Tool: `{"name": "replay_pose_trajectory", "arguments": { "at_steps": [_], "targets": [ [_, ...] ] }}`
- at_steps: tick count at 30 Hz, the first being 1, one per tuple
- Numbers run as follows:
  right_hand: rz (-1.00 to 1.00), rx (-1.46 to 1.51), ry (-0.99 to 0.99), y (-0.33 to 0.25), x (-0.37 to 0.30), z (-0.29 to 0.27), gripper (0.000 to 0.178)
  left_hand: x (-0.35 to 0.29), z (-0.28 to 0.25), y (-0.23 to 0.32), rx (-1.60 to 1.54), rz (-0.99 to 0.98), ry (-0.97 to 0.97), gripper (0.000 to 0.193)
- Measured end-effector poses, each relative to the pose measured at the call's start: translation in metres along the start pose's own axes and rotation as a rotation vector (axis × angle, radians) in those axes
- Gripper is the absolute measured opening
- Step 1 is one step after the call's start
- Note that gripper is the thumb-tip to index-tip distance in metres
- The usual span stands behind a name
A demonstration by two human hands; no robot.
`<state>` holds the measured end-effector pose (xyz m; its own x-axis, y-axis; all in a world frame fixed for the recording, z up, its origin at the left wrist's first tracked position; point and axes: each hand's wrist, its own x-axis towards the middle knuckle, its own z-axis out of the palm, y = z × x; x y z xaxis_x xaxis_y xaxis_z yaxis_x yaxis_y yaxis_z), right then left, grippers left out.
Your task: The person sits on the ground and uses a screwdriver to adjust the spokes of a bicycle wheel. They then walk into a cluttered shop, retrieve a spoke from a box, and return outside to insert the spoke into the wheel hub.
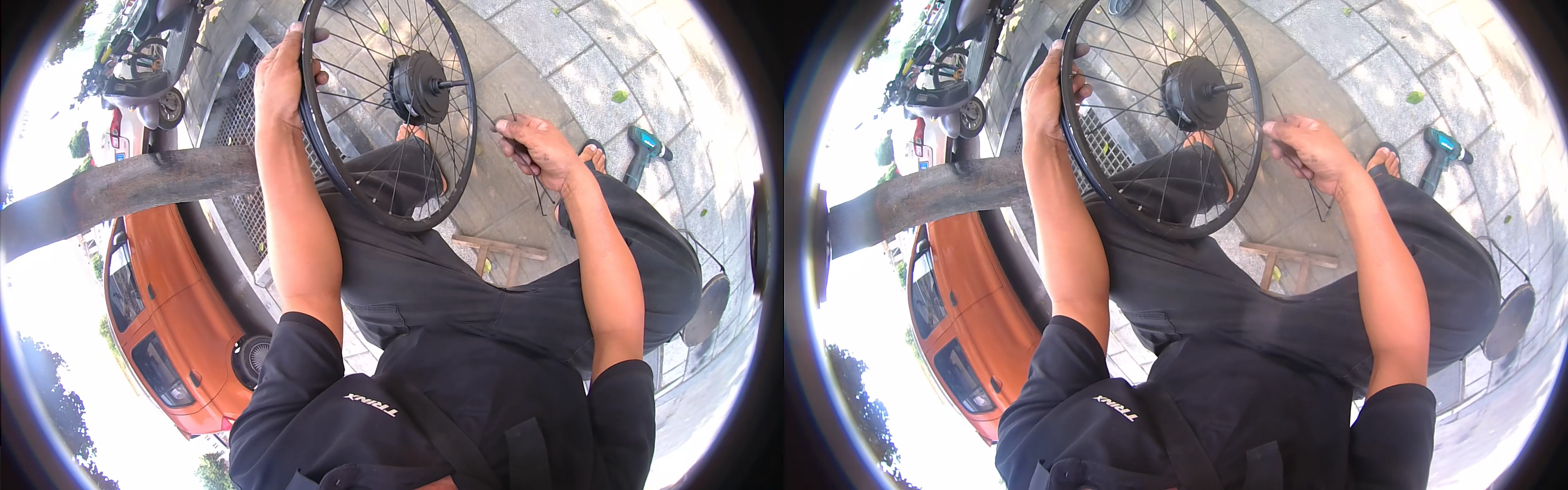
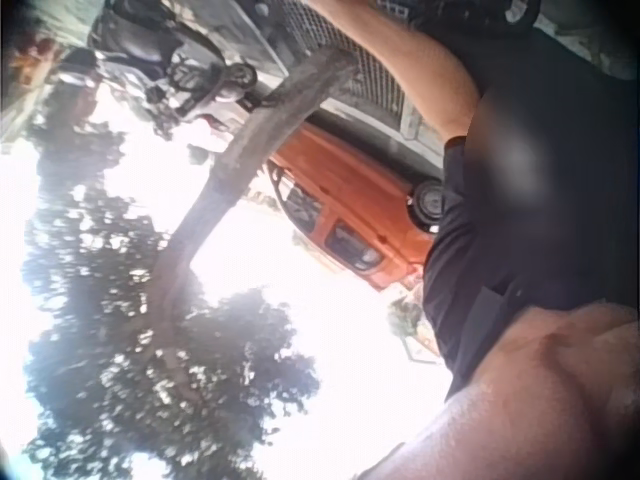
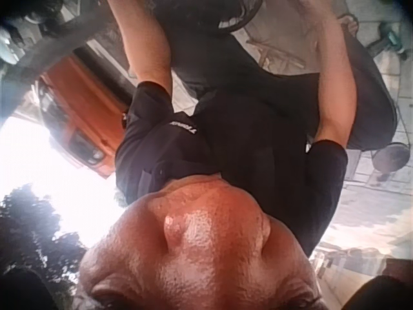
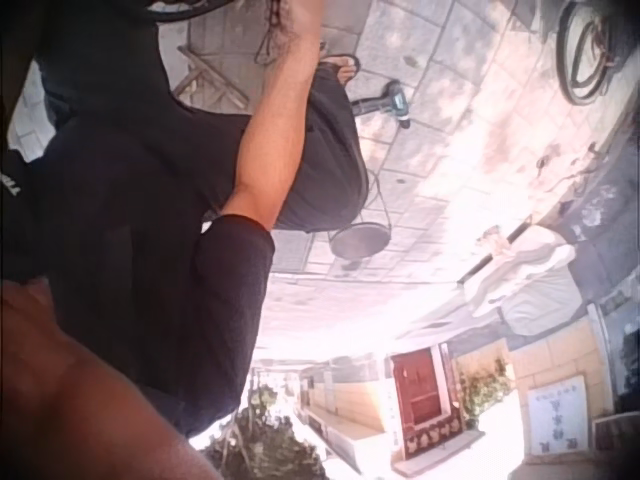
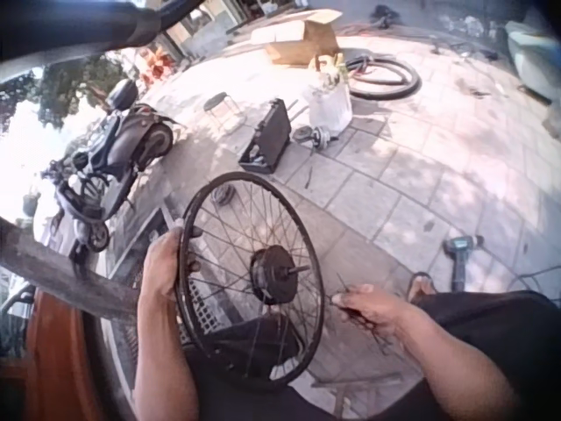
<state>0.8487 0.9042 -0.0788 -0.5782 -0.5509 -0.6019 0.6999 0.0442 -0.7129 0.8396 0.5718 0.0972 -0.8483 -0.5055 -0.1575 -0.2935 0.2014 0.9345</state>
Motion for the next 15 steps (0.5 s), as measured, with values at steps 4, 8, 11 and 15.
{"name": "replay_pose_trajectory", "arguments": {
  "at_steps": [4, 8, 11, 15],
  "targets": [
    [-0.103, -0.317, 0.1, 0.02, 0.011, -0.002, 0.024, -0.002, 0.004, 0.006, -0.01, 0.015, -0.006, 0.043],
    [-0.259, -0.68, 0.106, -0.021, 0.011, 0.03, 0.032, -0.002, 0.002, -0.003, 0.012, 0.047, -0.024, 0.042],
    [-0.315, -0.844, 0.073, -0.035, 0.025, 0.04, 0.034, -0.007, 0.005, 0.003, 0.041, 0.033, -0.007, 0.041],
    [-0.403, -0.845, 0.074, -0.027, 0.041, 0.047, 0.033, -0.009, 0.005, 0.006, 0.043, 0.023, -0.022, 0.043]
  ]
}}
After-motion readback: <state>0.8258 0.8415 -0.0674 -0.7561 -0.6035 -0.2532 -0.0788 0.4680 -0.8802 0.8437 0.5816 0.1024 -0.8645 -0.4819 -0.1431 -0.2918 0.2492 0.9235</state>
